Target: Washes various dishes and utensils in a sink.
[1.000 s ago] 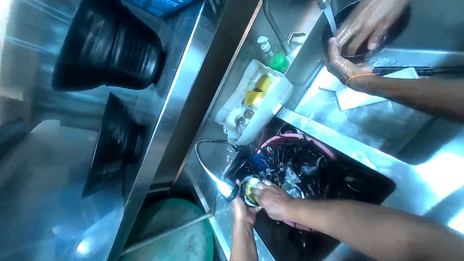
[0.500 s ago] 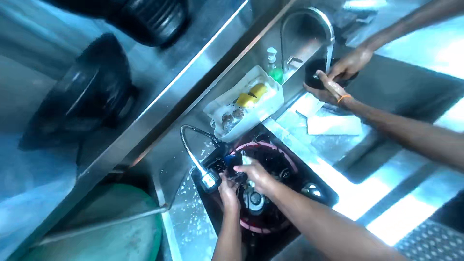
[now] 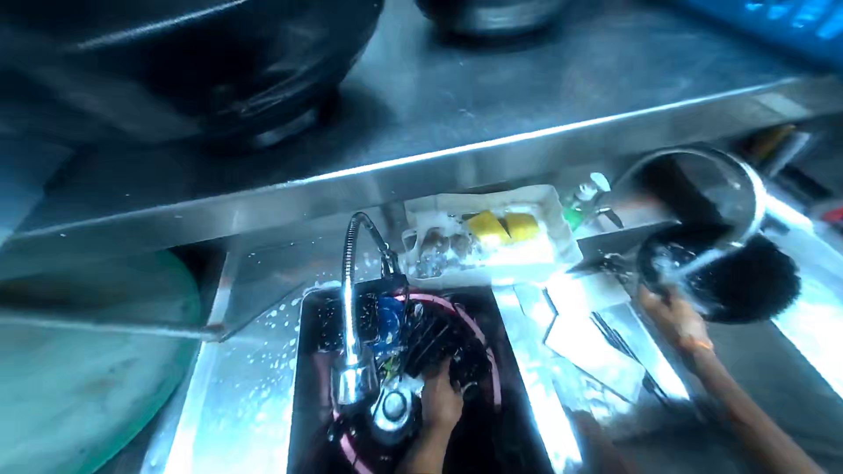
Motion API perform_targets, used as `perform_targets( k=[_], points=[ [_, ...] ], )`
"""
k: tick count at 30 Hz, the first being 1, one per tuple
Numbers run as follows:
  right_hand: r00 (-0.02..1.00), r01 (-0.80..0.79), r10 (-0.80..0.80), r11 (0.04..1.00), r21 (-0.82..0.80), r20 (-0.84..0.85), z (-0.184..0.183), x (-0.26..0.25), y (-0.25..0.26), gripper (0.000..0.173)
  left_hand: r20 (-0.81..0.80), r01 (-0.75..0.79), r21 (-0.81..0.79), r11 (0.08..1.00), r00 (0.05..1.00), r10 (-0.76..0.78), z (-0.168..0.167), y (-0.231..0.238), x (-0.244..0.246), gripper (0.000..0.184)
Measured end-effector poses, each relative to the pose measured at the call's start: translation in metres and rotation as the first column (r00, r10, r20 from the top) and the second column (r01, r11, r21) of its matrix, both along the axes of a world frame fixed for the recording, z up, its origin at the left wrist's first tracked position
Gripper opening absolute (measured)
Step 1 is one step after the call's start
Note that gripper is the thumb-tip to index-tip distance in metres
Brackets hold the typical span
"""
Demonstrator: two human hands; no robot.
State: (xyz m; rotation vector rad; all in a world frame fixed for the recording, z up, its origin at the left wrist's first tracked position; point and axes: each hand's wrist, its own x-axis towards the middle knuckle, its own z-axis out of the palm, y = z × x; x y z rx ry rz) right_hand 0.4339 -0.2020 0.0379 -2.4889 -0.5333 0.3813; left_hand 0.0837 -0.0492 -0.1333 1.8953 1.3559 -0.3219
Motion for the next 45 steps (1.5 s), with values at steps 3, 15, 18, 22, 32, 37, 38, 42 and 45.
perform_targets(
  k=[3, 15, 18, 22, 32, 37, 38, 42, 45],
  points=[
    [0.999, -0.008, 0.013, 0.993, 0.118, -0.044, -0.022, 0.038, -0.010, 0.047, -0.048, 0.038, -0.011, 0.999, 0.998, -0.038, 0.012, 0.015, -0.004, 0.039],
    [0.638, -0.644, 0.734, 0.342, -0.684, -0.234, 0.021, -0.062, 0.280, 0.041, 0.588, -0.736, -0.541, 0.408, 0.016, 0.809, 0.098, 0.072, -0.063, 0.041],
    [0.547, -0.749, 0.718, 0.191, -0.635, -0.429, 0.005, -0.065, 0.301, 0.037, 0.518, -0.608, -0.725, 0.322, -0.174, 0.838, 0.130, 0.052, -0.065, 0.029],
    [0.574, -0.807, 0.714, 0.576, -0.129, -0.401, 0.035, -0.066, 0.288, 0.032, 0.422, -0.537, -0.803, 0.258, -0.208, 0.882, 0.144, 0.048, -0.066, 0.034],
    [0.522, -0.757, 0.820, 0.573, 0.314, -0.236, 0.000, -0.311, 0.163, 0.053, 0.605, -0.533, -0.691, 0.488, -0.057, 0.794, 0.159, 0.045, -0.041, 0.034],
    [0.775, -0.604, 0.632, 0.751, 0.267, -0.027, -0.044, -0.311, 0.187, 0.053, 0.663, -0.593, -0.502, 0.630, 0.204, 0.720, 0.161, 0.037, -0.069, 0.034],
    [0.831, -0.546, 0.556, 0.806, 0.227, 0.022, -0.052, -0.306, 0.192, 0.056, 0.694, -0.595, -0.445, 0.669, 0.243, 0.678, 0.170, 0.031, -0.071, 0.035],
    [0.710, -0.626, 0.690, 0.709, 0.324, -0.140, -0.025, -0.352, 0.158, 0.059, 0.706, -0.665, -0.387, 0.639, 0.232, 0.669, 0.164, 0.049, -0.086, 0.038],
    [0.691, -0.612, 0.707, 0.682, 0.400, -0.150, -0.014, -0.361, 0.174, 0.060, 0.716, -0.636, -0.294, 0.713, 0.347, 0.606, 0.165, 0.065, -0.093, 0.039]
  ],
)
